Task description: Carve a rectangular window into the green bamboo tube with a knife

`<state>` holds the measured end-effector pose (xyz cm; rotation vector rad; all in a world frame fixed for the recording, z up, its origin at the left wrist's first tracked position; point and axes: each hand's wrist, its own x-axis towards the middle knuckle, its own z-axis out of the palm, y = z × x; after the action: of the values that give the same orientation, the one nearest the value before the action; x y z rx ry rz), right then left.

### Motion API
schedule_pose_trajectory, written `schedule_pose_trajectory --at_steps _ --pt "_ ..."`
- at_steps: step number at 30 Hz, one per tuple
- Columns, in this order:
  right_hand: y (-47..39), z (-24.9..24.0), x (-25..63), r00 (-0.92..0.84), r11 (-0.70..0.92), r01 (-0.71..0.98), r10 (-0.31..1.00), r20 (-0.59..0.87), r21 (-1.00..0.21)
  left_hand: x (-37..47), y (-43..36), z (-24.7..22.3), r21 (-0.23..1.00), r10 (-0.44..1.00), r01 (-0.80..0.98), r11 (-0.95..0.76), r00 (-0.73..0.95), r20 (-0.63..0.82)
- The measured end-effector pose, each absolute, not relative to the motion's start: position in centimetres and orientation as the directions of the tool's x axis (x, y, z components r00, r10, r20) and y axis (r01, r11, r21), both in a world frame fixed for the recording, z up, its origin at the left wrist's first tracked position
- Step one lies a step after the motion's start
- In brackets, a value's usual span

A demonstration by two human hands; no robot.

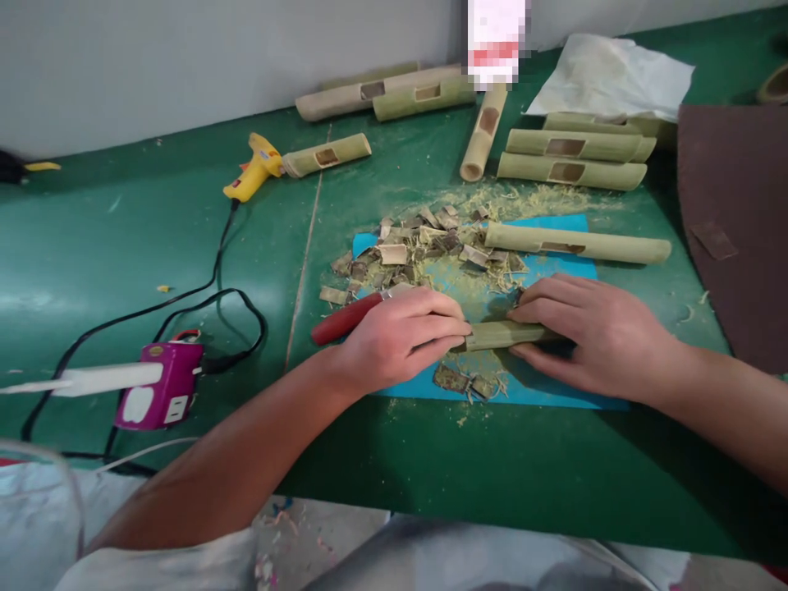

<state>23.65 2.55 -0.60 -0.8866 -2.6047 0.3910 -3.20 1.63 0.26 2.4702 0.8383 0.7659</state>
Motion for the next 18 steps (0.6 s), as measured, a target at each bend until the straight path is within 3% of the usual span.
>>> schedule_pose_trajectory --at_steps 18 --pt "3.1 -0.8 23.8 -0.763 0.739 0.485 0.619 0.186 -0.468 -2.8 1.9 0.7 0.523 0.6 0.398 -0.754 0.742 0.3"
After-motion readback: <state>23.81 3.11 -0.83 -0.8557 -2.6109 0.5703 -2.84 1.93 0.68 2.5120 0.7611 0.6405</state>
